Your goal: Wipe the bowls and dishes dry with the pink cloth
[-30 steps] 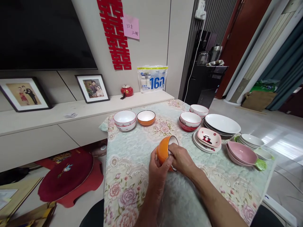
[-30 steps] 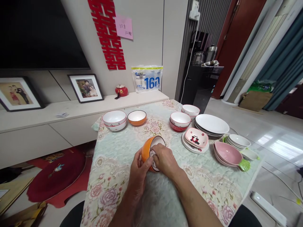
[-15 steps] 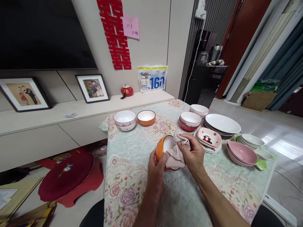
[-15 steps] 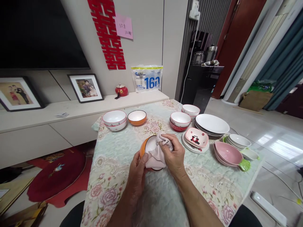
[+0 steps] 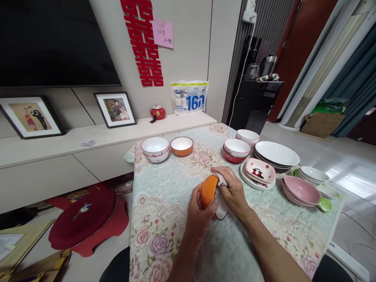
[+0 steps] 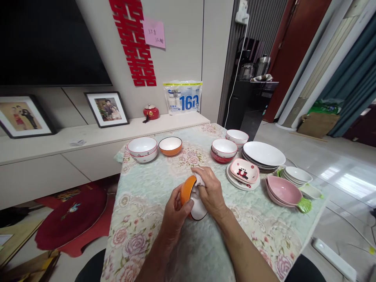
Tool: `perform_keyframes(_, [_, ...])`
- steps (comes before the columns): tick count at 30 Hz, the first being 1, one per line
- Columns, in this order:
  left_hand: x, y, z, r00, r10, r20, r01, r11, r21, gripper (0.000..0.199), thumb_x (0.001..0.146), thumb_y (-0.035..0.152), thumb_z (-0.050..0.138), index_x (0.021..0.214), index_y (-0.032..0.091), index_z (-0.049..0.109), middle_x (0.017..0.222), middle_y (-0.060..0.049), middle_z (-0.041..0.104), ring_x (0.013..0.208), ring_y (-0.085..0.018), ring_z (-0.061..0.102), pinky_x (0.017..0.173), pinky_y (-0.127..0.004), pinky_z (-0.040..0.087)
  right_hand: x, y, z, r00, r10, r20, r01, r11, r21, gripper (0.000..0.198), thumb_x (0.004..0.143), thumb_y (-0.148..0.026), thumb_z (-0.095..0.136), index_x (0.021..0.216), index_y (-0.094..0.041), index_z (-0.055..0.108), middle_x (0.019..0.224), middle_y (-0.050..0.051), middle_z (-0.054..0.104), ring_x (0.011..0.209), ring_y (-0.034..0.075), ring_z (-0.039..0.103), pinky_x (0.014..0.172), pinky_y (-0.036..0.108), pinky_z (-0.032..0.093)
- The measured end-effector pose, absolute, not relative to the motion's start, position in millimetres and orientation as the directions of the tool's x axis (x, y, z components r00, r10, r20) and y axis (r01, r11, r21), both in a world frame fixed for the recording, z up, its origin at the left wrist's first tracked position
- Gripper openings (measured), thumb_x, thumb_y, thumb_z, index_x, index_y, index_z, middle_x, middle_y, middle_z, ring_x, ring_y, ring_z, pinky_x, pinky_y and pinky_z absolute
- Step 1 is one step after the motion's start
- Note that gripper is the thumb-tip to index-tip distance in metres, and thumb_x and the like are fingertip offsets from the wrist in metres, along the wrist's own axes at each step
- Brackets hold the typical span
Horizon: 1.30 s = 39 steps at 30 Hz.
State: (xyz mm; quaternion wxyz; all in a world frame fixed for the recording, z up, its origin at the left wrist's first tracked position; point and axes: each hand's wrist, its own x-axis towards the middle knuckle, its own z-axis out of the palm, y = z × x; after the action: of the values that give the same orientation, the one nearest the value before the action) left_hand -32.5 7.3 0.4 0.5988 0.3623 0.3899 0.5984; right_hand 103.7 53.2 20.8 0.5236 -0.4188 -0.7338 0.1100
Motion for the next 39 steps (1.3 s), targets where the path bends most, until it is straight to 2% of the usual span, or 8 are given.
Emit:
perform_keyframes(7, [-30, 5, 7, -0.086, 0.996, -0.013, -0.475, -0.03, 0.879, 0.068, 0.065, 0.035, 0.08, 0.126, 0.017, 0.055, 0.127, -0.015, 0.068, 0.119, -0.031, 0.064, 0.1, -0.039, 0.05, 111, 68, 7, 0.138, 0.947, 0.289, 0.321, 0.233, -0.918, 0.031, 0.079, -0.031, 0.058, 0.107, -0.019, 0.067, 0.096, 0.006, 0.072, 0.087, 0.023, 0.065, 0.079, 0.036, 0.052])
perform_keyframes(12, [-28, 2, 18, -0.1, 0.995, -0.006, -0.498, -0.045, 0.866, 0.074, 0.062, 0.035, 0.08, 0.129, 0.018, 0.053, 0.131, -0.014, 0.065, 0.122, -0.032, 0.062, 0.1, -0.039, 0.05, 113, 71, 0, 0.145, 0.975, 0.167, 0.27, 0.124, -0.955, 0.025, 0.078, -0.037, 0.062, 0.093, -0.017, 0.067, 0.078, 0.002, 0.071, 0.07, 0.02, 0.063, 0.063, 0.031, 0.05])
perform_keyframes(18, [-26, 1, 14, -0.002, 1.0, 0.024, -0.519, -0.021, 0.854, 0.078, 0.061, 0.033, 0.081, 0.131, 0.019, 0.05, 0.139, -0.014, 0.059, 0.128, -0.033, 0.056, 0.105, -0.041, 0.047, 113, 60, 10, 0.237, 0.848, 0.474, 0.471, 0.326, -0.819, 0.029, 0.077, -0.023, 0.055, 0.103, -0.022, 0.069, 0.096, 0.005, 0.075, 0.086, 0.023, 0.067, 0.08, 0.035, 0.052])
perform_keyframes(22, [-30, 2, 11, -0.039, 0.999, 0.034, -0.42, -0.047, 0.906, 0.077, 0.062, 0.03, 0.08, 0.132, 0.018, 0.051, 0.137, -0.014, 0.059, 0.128, -0.032, 0.055, 0.107, -0.041, 0.043, 112, 48, 18, -0.003, 0.661, 0.75, 0.622, 0.588, -0.516, 0.051, 0.07, -0.006, 0.044, 0.113, -0.023, 0.066, 0.105, 0.006, 0.072, 0.102, 0.023, 0.067, 0.089, 0.036, 0.052])
perform_keyframes(26, [-34, 4, 11, -0.096, 0.993, 0.067, -0.314, -0.094, 0.945, 0.07, 0.06, 0.026, 0.082, 0.125, 0.019, 0.056, 0.128, -0.012, 0.064, 0.12, -0.031, 0.059, 0.104, -0.041, 0.045, 109, 42, 21, -0.175, 0.541, 0.823, 0.616, 0.712, -0.337, 0.063, 0.068, -0.002, 0.042, 0.123, -0.023, 0.062, 0.115, 0.008, 0.069, 0.111, 0.024, 0.063, 0.094, 0.038, 0.05])
perform_keyframes(32, [-32, 6, 14, -0.166, 0.986, 0.002, -0.383, -0.067, 0.921, 0.062, 0.061, 0.024, 0.08, 0.119, 0.02, 0.058, 0.121, -0.01, 0.067, 0.113, -0.029, 0.064, 0.098, -0.038, 0.049, 101, 51, 18, 0.063, 0.769, 0.636, 0.507, 0.524, -0.684, 0.037, 0.079, -0.013, 0.051, 0.111, -0.022, 0.066, 0.104, 0.007, 0.07, 0.098, 0.024, 0.066, 0.088, 0.037, 0.051])
perform_keyframes(36, [-34, 6, 16, -0.22, 0.975, -0.013, -0.462, -0.093, 0.882, 0.067, 0.061, 0.024, 0.081, 0.122, 0.019, 0.055, 0.123, -0.01, 0.066, 0.114, -0.028, 0.063, 0.1, -0.038, 0.049, 96, 57, 12, 0.183, 0.932, 0.312, 0.209, 0.274, -0.939, 0.032, 0.081, -0.036, 0.065, 0.108, -0.019, 0.066, 0.097, 0.007, 0.072, 0.087, 0.023, 0.066, 0.078, 0.035, 0.052])
perform_keyframes(39, [-37, 6, 16, -0.227, 0.974, -0.02, -0.522, -0.105, 0.846, 0.072, 0.061, 0.027, 0.084, 0.125, 0.019, 0.052, 0.126, -0.011, 0.065, 0.117, -0.029, 0.063, 0.101, -0.04, 0.049, 92, 57, 7, 0.099, 0.991, 0.088, -0.029, 0.092, -0.995, 0.037, 0.076, -0.045, 0.072, 0.099, -0.017, 0.066, 0.087, 0.005, 0.072, 0.075, 0.021, 0.064, 0.068, 0.032, 0.051])
